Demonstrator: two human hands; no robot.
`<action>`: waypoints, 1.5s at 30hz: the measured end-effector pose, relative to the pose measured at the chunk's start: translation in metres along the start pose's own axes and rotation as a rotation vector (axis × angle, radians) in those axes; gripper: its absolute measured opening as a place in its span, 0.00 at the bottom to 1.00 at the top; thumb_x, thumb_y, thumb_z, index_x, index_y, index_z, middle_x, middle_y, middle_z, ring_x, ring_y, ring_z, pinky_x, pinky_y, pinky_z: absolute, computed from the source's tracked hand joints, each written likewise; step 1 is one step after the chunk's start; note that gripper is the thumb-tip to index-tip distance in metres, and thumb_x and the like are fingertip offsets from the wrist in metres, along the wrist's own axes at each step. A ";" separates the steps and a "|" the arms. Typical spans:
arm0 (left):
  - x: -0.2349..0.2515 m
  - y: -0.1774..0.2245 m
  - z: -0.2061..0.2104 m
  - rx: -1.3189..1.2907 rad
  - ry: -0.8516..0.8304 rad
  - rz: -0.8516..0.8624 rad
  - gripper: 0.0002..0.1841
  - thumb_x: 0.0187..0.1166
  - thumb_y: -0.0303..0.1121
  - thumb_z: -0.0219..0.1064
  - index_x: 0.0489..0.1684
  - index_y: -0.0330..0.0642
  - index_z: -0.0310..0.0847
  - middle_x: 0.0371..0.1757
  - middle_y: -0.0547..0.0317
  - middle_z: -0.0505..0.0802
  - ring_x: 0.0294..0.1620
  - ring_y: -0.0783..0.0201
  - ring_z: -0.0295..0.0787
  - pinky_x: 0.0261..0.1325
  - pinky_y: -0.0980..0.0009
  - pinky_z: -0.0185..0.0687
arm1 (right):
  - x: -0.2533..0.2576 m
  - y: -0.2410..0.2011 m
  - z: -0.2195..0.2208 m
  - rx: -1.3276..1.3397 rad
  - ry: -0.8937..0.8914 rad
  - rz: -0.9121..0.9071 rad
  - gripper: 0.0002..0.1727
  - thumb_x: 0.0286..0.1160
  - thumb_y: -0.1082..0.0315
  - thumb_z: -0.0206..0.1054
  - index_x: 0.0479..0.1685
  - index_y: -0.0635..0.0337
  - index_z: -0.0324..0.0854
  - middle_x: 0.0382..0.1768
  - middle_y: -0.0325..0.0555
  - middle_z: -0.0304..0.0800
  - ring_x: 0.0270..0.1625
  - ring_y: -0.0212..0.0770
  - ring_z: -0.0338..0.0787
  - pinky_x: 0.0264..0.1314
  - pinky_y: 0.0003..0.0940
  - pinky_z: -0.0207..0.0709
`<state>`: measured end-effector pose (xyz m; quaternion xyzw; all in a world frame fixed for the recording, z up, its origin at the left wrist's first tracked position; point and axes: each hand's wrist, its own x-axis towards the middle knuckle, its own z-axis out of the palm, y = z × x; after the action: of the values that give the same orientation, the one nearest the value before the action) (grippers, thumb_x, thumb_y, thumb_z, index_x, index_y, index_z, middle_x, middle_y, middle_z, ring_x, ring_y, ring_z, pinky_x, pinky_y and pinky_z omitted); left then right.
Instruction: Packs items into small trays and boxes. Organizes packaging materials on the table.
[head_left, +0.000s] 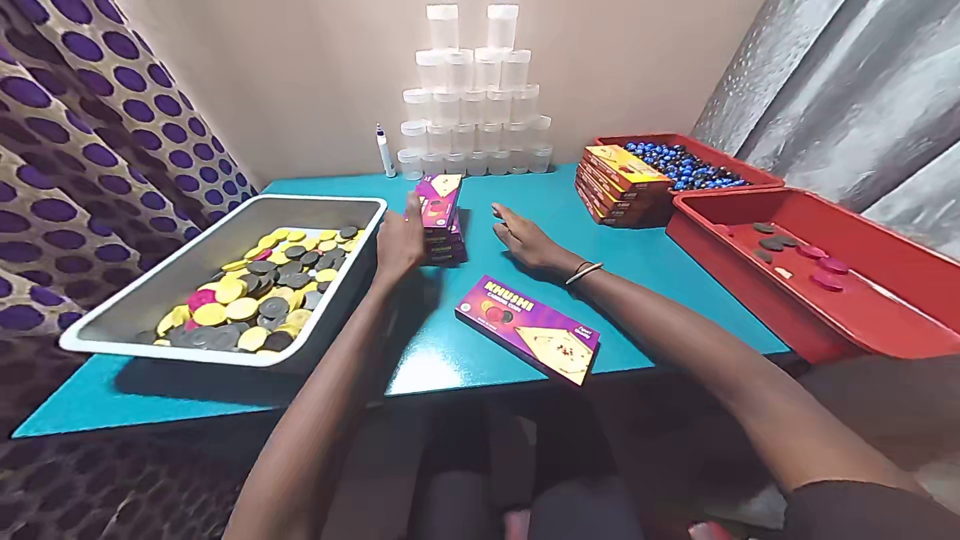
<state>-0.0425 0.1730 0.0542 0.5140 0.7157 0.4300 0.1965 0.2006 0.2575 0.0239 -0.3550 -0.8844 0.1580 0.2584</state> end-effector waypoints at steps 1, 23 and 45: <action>0.015 -0.006 0.005 -0.106 0.000 -0.020 0.46 0.90 0.63 0.28 0.65 0.22 0.75 0.61 0.26 0.87 0.66 0.35 0.85 0.68 0.35 0.76 | -0.001 -0.003 0.002 0.080 0.003 -0.009 0.36 0.96 0.54 0.43 0.94 0.69 0.48 0.83 0.69 0.69 0.82 0.55 0.78 0.85 0.47 0.70; 0.062 0.017 0.095 -0.945 -0.290 -0.009 0.17 0.88 0.37 0.44 0.68 0.44 0.68 0.48 0.53 0.91 0.46 0.60 0.91 0.48 0.58 0.89 | 0.034 -0.003 0.014 0.451 0.165 0.215 0.36 0.96 0.52 0.43 0.97 0.61 0.42 0.85 0.62 0.70 0.84 0.50 0.76 0.87 0.52 0.66; -0.074 0.003 0.014 0.193 -0.717 0.949 0.57 0.51 0.68 0.77 0.87 0.44 0.69 0.90 0.44 0.66 0.90 0.45 0.60 0.87 0.45 0.60 | -0.004 -0.007 -0.028 0.001 0.589 0.137 0.39 0.93 0.47 0.47 0.90 0.73 0.54 0.82 0.72 0.66 0.75 0.60 0.81 0.73 0.50 0.79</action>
<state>-0.0014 0.1119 0.0364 0.9057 0.3332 0.2039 0.1648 0.2151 0.2524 0.0482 -0.4441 -0.7453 0.0658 0.4928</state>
